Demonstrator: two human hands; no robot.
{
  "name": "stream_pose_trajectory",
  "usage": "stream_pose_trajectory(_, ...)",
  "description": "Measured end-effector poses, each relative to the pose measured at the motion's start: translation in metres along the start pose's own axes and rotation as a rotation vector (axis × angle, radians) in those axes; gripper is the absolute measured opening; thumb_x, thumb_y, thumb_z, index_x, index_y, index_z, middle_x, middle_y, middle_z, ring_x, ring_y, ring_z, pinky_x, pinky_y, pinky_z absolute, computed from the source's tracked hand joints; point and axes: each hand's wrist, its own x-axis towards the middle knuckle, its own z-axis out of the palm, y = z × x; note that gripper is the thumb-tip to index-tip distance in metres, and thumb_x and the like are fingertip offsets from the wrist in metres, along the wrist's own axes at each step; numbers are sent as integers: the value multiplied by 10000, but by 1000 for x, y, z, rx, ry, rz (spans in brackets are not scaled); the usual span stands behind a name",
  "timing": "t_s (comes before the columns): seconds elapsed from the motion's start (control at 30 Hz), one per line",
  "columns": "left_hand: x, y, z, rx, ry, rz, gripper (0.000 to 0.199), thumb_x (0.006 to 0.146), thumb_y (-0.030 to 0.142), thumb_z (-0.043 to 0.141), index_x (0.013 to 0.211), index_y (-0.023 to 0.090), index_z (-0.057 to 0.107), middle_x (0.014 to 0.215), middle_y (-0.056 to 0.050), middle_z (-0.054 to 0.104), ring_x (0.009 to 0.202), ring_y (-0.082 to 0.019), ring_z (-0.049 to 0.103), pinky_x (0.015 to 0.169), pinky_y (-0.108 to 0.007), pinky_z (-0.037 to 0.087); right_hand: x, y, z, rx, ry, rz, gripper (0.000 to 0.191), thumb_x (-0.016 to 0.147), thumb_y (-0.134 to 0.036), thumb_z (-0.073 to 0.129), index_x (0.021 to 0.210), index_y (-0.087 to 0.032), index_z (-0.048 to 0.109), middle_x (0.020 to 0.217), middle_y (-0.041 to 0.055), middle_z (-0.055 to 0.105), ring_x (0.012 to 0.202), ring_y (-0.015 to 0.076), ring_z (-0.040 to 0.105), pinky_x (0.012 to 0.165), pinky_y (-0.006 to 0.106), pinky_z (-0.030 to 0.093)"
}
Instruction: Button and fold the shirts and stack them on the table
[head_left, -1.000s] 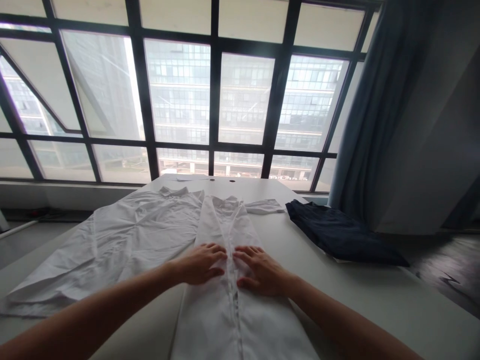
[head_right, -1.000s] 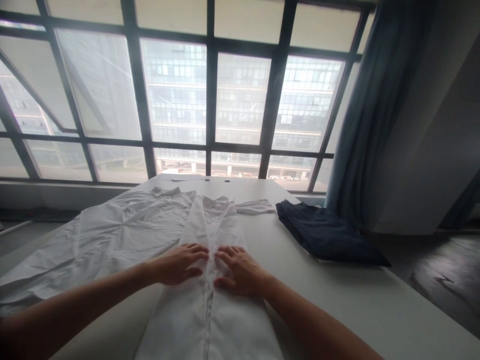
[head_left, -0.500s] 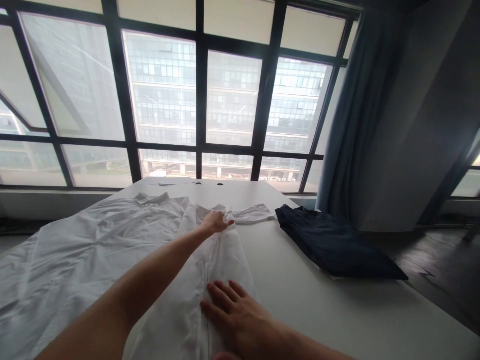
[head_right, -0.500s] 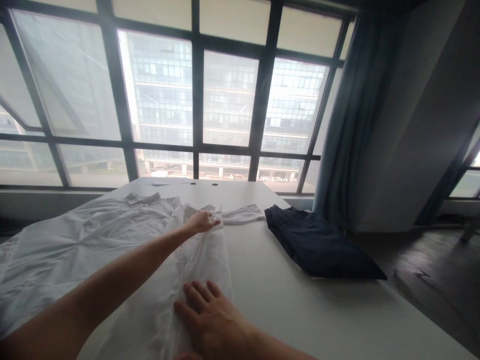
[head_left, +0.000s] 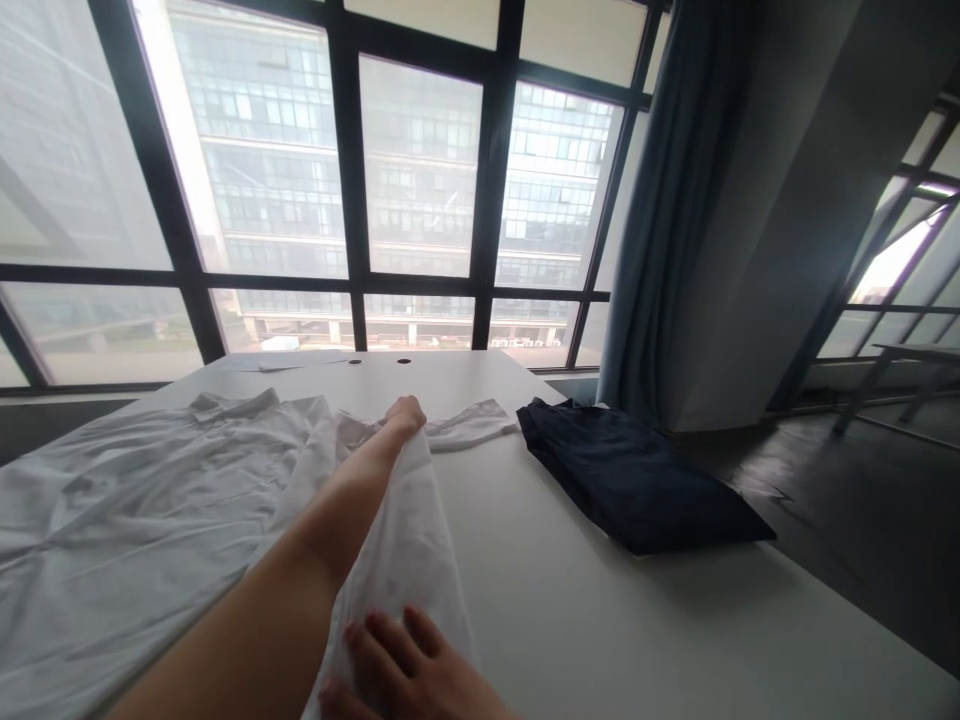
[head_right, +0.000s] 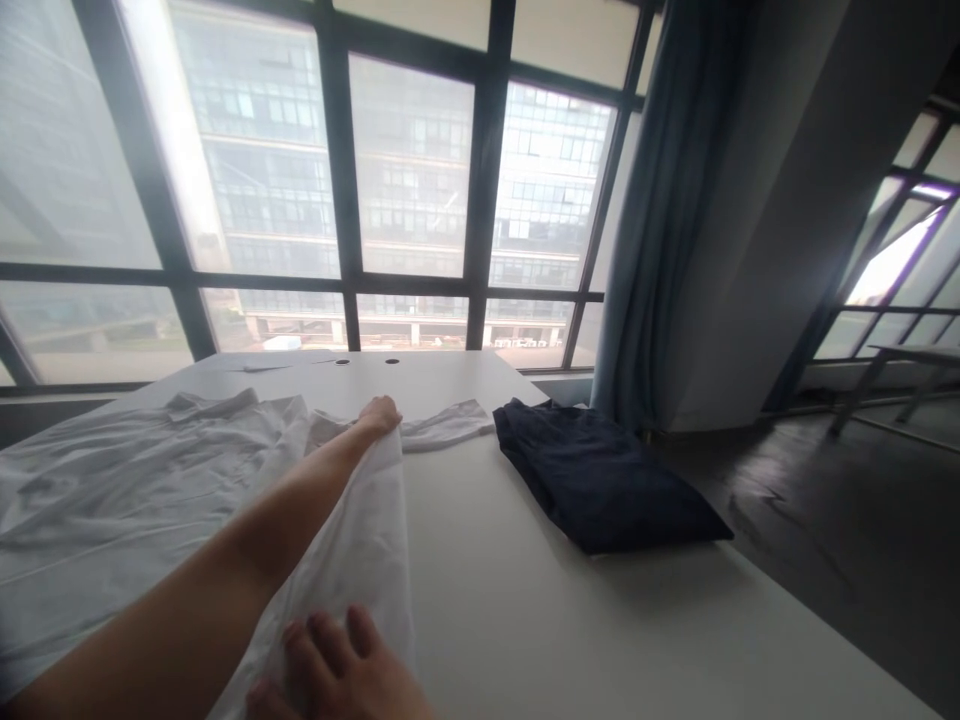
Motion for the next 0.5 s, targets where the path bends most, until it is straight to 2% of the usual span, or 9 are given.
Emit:
stream_pose_trajectory(0.17,11,-8,-2,-204,36,-134,305,873,350,660,1014,81,685,998,-180,721,722,-241,698,628,-305,522,0,-2,-2,-1,-20,26,513,989,-558,397,1458,-353,388,1471,106,512,1301,301,515,1005,528,467)
stream_pose_trajectory(0.23,13,-11,0,-260,49,-150,323,879,370,669,1015,77,689,974,-164,729,698,-226,689,624,-298,520,1,-3,-2,-11,-14,30,494,996,-549,387,1449,-351,402,1468,101,517,1296,298,518,1001,526,469)
stream_pose_trajectory(0.33,12,-16,2,-285,71,-132,292,890,339,670,1035,87,694,988,-149,741,800,-210,697,680,-252,517,1,-3,-4,-46,-5,24,477,1005,-527,383,1441,-336,414,1469,104,515,1301,288,515,1009,504,468)
stream_pose_trajectory(0.5,1,-15,-10,-170,72,-12,390,932,326,591,1228,75,621,1210,-187,684,1059,-242,670,832,-252,501,-3,-7,-17,-80,-40,11,500,1013,-499,387,1468,-291,386,1499,140,467,1346,295,463,1038,509,442)
